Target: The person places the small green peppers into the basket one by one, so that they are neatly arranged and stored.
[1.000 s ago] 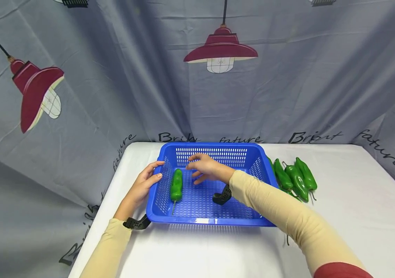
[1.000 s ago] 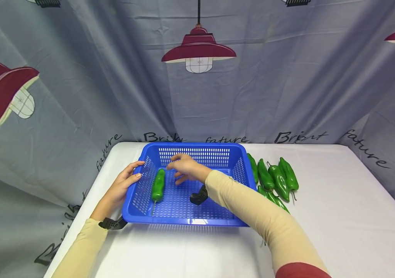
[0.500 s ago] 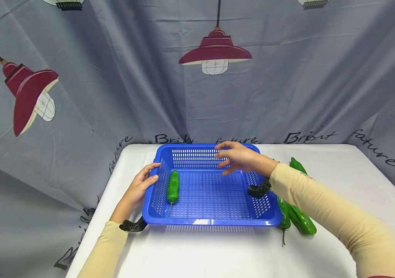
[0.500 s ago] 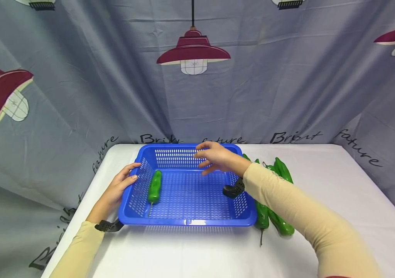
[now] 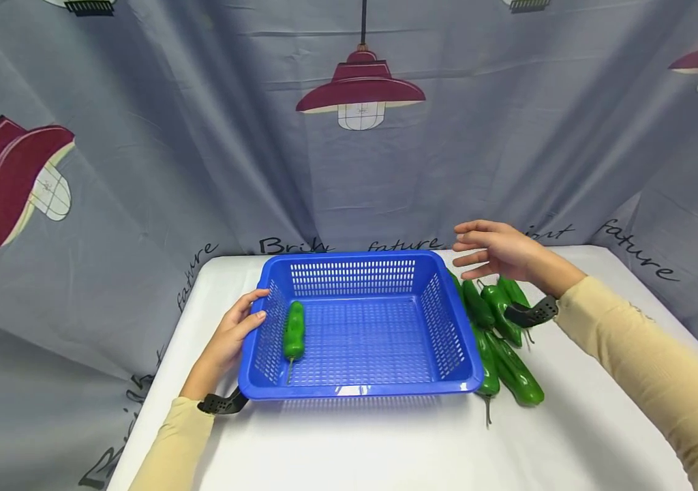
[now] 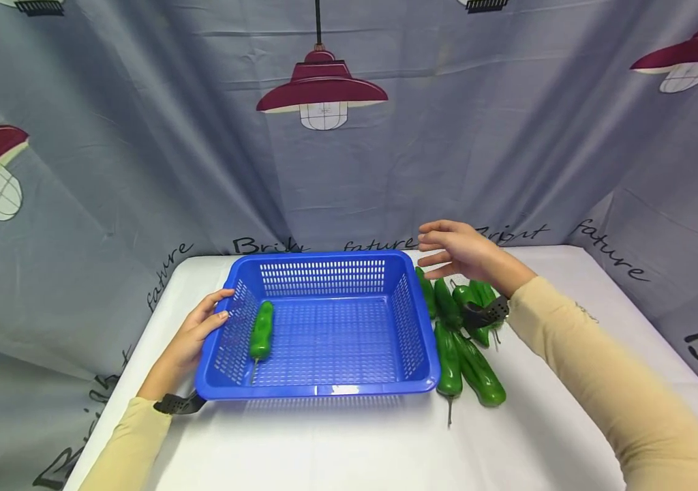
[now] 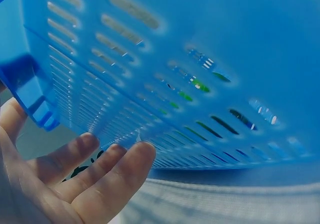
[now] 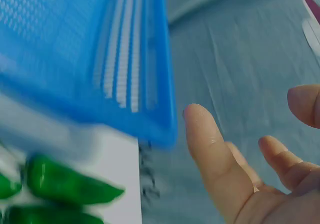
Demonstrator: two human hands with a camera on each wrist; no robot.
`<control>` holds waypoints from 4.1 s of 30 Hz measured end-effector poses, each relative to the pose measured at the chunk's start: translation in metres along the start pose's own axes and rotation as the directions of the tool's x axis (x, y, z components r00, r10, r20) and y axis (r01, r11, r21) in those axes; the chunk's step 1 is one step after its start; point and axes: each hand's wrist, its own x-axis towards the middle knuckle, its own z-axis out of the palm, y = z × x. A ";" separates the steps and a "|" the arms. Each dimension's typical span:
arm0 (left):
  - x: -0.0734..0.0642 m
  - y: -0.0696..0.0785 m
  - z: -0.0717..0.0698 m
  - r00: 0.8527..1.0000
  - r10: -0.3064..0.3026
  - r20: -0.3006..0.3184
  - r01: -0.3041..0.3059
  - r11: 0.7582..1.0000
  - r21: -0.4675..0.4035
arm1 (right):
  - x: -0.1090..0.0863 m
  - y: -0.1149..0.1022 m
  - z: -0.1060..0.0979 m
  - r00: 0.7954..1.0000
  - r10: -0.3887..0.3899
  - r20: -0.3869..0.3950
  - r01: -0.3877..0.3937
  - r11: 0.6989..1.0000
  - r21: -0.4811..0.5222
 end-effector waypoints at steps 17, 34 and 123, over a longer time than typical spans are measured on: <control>-0.001 0.001 -0.002 1.000 -0.003 -0.003 0.003 1.000 0.010 | -0.045 0.076 -0.080 0.996 0.068 -0.063 -0.054 0.978 0.201; 0.000 -0.001 -0.002 1.000 -0.008 0.003 0.007 1.000 0.027 | -0.065 0.152 -0.054 0.989 0.147 0.002 -0.147 0.982 0.117; 0.003 -0.004 -0.004 1.000 -0.009 0.007 0.010 1.000 -0.009 | -0.075 0.159 0.016 0.996 0.037 -0.083 -0.067 0.917 -0.392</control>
